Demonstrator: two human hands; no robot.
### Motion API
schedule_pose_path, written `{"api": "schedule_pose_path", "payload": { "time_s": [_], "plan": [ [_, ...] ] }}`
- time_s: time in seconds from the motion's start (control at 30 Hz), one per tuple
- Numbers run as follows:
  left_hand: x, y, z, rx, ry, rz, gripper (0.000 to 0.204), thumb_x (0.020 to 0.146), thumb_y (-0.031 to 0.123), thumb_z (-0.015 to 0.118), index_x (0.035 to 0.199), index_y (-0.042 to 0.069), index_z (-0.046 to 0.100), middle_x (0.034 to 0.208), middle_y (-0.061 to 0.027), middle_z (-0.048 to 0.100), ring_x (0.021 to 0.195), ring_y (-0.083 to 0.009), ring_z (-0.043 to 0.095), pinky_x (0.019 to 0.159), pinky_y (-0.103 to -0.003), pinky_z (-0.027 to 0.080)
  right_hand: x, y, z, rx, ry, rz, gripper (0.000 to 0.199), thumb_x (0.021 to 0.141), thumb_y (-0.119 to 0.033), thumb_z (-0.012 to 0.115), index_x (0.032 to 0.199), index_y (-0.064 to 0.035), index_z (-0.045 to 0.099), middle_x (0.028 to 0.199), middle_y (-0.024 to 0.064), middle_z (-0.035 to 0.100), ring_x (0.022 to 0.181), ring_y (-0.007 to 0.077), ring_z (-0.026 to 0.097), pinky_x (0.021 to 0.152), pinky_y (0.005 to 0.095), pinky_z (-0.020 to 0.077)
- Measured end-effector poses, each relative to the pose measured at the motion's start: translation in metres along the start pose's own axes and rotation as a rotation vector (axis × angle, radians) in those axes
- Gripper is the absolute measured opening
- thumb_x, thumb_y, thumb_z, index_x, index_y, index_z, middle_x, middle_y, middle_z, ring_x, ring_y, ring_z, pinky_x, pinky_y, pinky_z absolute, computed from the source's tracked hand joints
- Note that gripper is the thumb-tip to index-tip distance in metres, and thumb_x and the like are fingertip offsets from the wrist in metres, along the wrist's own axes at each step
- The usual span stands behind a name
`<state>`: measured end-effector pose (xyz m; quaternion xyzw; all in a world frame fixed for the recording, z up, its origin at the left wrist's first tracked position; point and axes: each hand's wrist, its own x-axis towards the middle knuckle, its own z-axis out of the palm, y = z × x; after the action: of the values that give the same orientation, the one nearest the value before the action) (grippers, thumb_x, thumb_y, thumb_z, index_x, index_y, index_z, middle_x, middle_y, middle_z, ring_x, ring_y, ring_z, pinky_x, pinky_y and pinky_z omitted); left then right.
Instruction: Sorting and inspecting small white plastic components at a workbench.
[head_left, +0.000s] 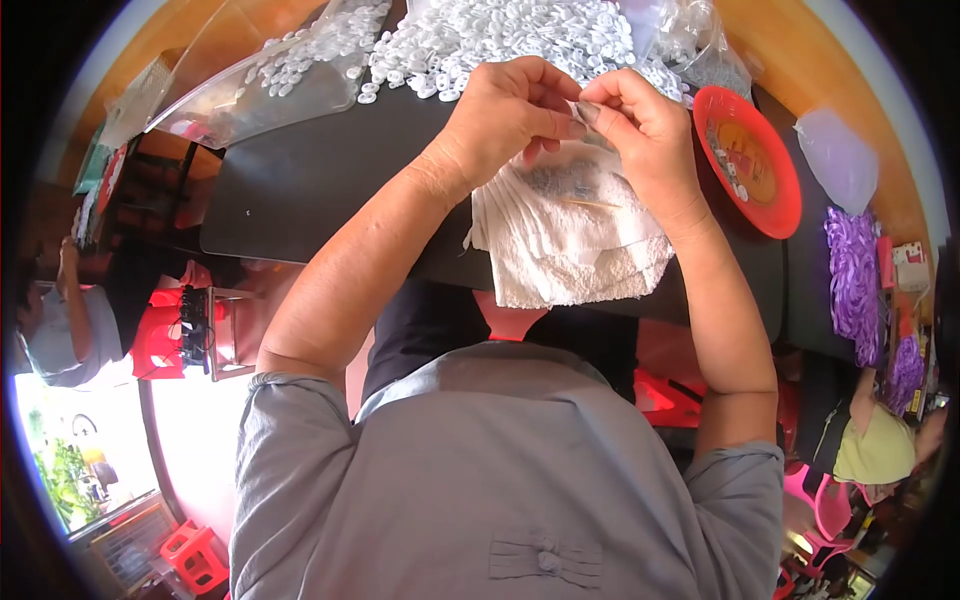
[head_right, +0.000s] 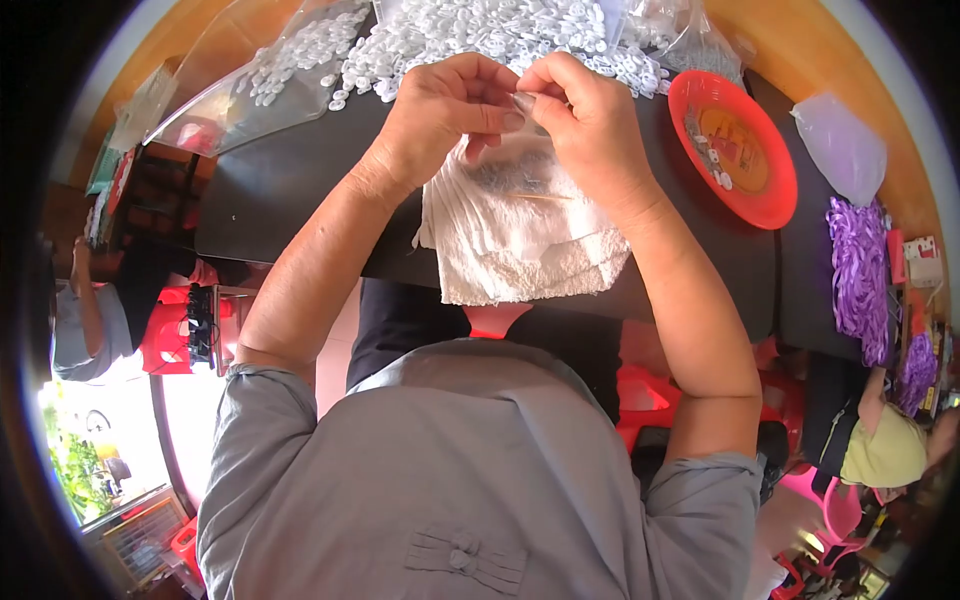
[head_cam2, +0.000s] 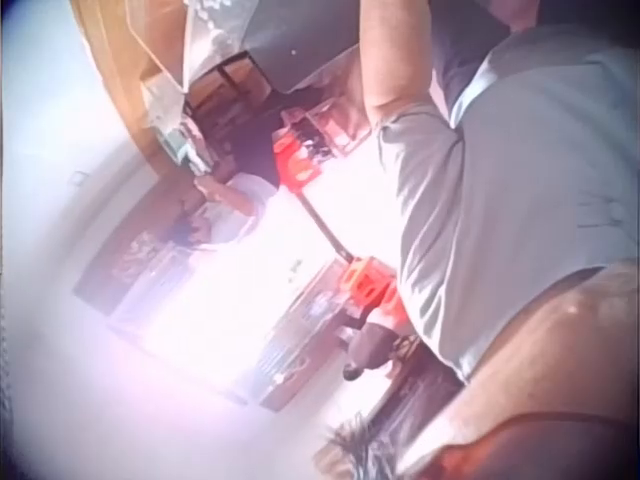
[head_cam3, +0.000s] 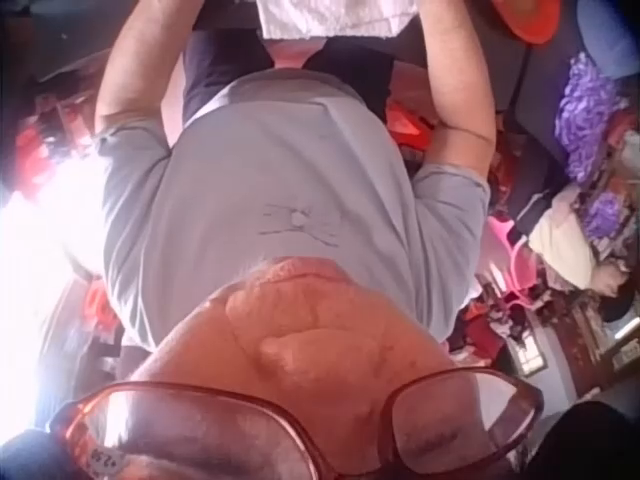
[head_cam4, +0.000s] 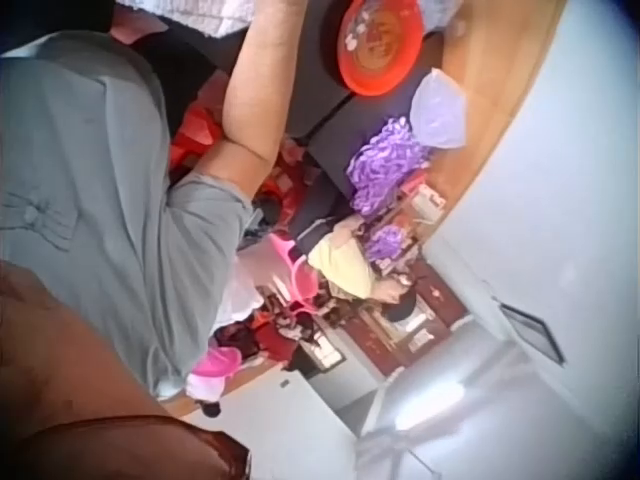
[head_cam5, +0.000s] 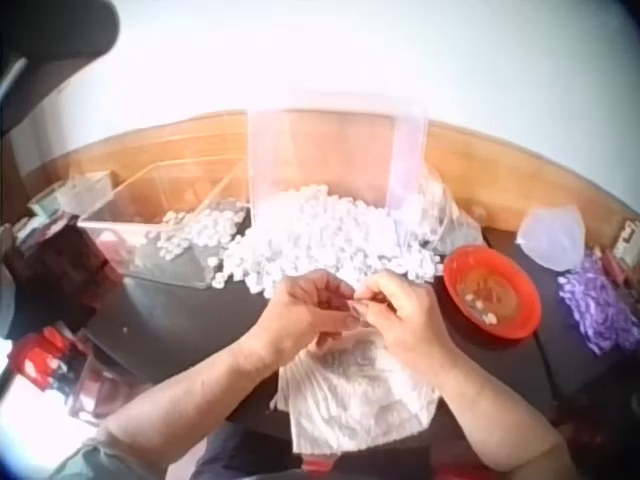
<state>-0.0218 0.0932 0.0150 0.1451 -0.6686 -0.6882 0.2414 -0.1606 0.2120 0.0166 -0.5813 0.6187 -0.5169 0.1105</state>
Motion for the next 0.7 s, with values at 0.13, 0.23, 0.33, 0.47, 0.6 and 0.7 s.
{"api": "schedule_pose_path", "payload": {
  "time_s": [0.13, 0.23, 0.33, 0.47, 0.6, 0.7],
  "plan": [
    [0.0002, 0.0004, 0.0029, -0.043, -0.002, 0.027, 0.027, 0.072, -0.009, 0.066, 0.098, -0.005, 0.06, 0.077, -0.0087, 0.064, 0.06, -0.0108, 0.06, 0.044, -0.023, 0.044, 0.0004, -0.0015, -0.002, -0.002, -0.007, 0.028, 0.003, 0.09, -0.002, 0.059, 0.093, -0.0019, 0.06, 0.082, -0.0027, 0.062, 0.073, 0.0018, 0.054, 0.063, 0.0179, 0.0427],
    [-0.0005, 0.003, 0.0033, -0.046, 0.007, 0.041, 0.029, 0.072, -0.01, 0.067, 0.099, -0.005, 0.059, 0.078, -0.0082, 0.063, 0.061, -0.0111, 0.06, 0.045, -0.023, 0.044, 0.0003, -0.0018, -0.0019, -0.001, -0.013, 0.023, 0.004, 0.091, -0.003, 0.059, 0.094, -0.0029, 0.06, 0.082, -0.0028, 0.062, 0.072, 0.0019, 0.053, 0.061, 0.0179, 0.0416],
    [-0.0012, 0.0038, 0.0022, -0.062, 0.017, 0.061, 0.03, 0.073, -0.01, 0.068, 0.1, -0.004, 0.058, 0.079, -0.0073, 0.062, 0.062, -0.0112, 0.06, 0.046, -0.022, 0.044, 0.0017, -0.0029, -0.0004, 0.027, -0.002, 0.01, 0.005, 0.091, -0.003, 0.059, 0.096, -0.0031, 0.06, 0.083, -0.0024, 0.062, 0.072, 0.0027, 0.054, 0.061, 0.0184, 0.042],
    [-0.003, 0.0044, 0.0068, -0.131, 0.082, 0.097, 0.024, 0.075, -0.006, 0.07, 0.096, -0.004, 0.059, 0.077, -0.0062, 0.062, 0.06, -0.0109, 0.059, 0.047, -0.023, 0.043, -0.0009, -0.0077, 0.0, 0.129, 0.018, 0.015, 0.007, 0.09, -0.002, 0.06, 0.097, -0.0019, 0.06, 0.087, -0.0005, 0.062, 0.075, 0.0046, 0.057, 0.062, 0.0195, 0.044],
    [-0.0018, 0.002, 0.0066, -0.136, 0.034, -0.061, 0.015, 0.08, 0.002, 0.07, 0.091, -0.003, 0.061, 0.075, -0.0055, 0.062, 0.058, -0.011, 0.057, 0.046, -0.024, 0.042, -0.0016, -0.0087, 0.0028, 0.208, 0.136, 0.011, 0.008, 0.09, -0.001, 0.06, 0.098, -0.0005, 0.06, 0.091, 0.002, 0.062, 0.077, 0.0069, 0.058, 0.063, 0.021, 0.0466],
    [-0.003, 0.0002, 0.0095, -0.19, 0.015, -0.065, 0.013, 0.086, 0.009, 0.069, 0.087, -0.002, 0.063, 0.073, -0.0051, 0.062, 0.057, -0.0111, 0.056, 0.046, -0.024, 0.041, -0.0012, -0.0075, 0.0045, 0.25, 0.179, 0.035, 0.009, 0.09, 0.0, 0.06, 0.098, -0.0004, 0.06, 0.09, 0.0029, 0.062, 0.076, 0.0077, 0.058, 0.064, 0.0214, 0.047]
  ]
}}
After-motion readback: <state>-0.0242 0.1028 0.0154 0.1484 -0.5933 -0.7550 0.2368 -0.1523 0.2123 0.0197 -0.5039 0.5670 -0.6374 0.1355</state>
